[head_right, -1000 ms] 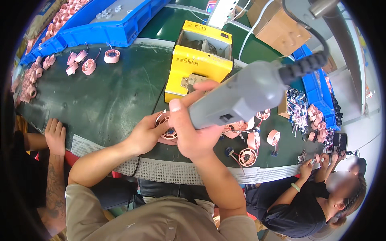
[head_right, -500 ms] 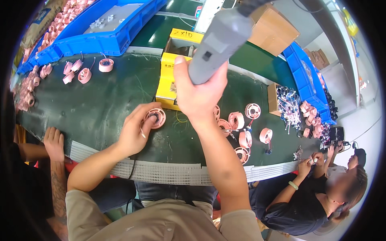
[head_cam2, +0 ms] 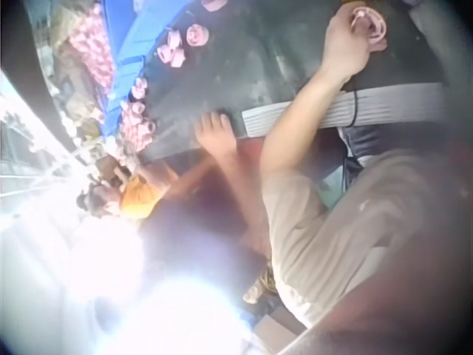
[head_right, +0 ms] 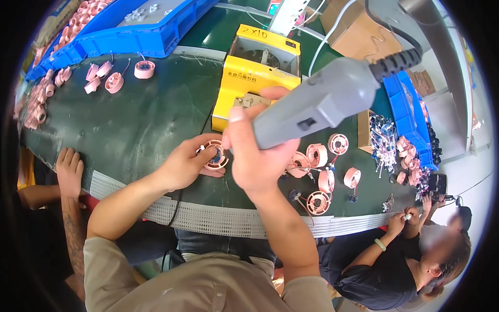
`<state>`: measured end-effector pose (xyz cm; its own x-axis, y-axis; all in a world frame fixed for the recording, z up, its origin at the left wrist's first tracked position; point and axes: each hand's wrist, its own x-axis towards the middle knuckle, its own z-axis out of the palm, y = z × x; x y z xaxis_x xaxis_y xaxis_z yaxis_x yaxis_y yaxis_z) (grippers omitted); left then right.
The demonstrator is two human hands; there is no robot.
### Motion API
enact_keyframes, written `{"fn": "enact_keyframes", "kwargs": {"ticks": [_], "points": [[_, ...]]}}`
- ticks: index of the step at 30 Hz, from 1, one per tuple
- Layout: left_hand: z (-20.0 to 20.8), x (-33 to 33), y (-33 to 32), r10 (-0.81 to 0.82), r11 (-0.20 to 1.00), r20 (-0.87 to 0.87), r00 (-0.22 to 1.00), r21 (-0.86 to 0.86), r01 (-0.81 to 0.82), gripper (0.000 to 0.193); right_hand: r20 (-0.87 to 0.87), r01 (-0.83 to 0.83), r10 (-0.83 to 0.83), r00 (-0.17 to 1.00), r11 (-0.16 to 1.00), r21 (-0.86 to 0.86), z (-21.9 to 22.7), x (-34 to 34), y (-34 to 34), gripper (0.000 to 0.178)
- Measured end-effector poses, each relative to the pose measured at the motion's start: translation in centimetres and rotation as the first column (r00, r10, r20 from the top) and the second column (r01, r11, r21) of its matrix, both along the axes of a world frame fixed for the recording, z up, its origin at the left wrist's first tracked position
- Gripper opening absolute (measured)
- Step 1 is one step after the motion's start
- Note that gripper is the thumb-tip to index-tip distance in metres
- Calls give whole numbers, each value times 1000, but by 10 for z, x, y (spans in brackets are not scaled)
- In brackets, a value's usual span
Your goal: Assembling small electronic components and wiring onto circuit boards and into plastic housings at a factory workbench.
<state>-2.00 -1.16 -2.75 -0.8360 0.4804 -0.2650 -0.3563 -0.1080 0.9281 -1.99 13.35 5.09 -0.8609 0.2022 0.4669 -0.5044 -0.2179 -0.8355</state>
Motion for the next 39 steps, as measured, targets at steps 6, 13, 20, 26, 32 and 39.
{"fn": "enact_keyframes", "kwargs": {"ticks": [6, 13, 20, 26, 32, 39], "points": [[5, 2, 0, 15, 1000, -7, 1000, -3, -15, 32, 11, -29, 28, 1000, 996, 84, -12, 2, -9, 37], [9, 4, -1, 11, 1000, -12, 1000, 3, -11, 31, 9, -60, 59, 998, 996, 64, -17, 1, -12, 36], [9, 1, 1, -4, 1000, -30, 1000, -19, 3, 31, -6, -42, 42, 999, 999, 26, -27, -6, -14, 36], [8, -1, 0, -2, 1000, 10, 1000, -1, 2, 31, 37, -61, 59, 998, 997, 54, -12, -1, -8, 34], [4, 2, -3, 5, 1000, 33, 999, 5, -5, 34, -285, 20, -70, 956, 984, -176, 59, -34, 4, 34], [-2, 0, -3, -14, 1000, 33, 999, 1, 14, 36, -151, 488, -516, 843, 852, -188, 66, -117, 51, 37]]}}
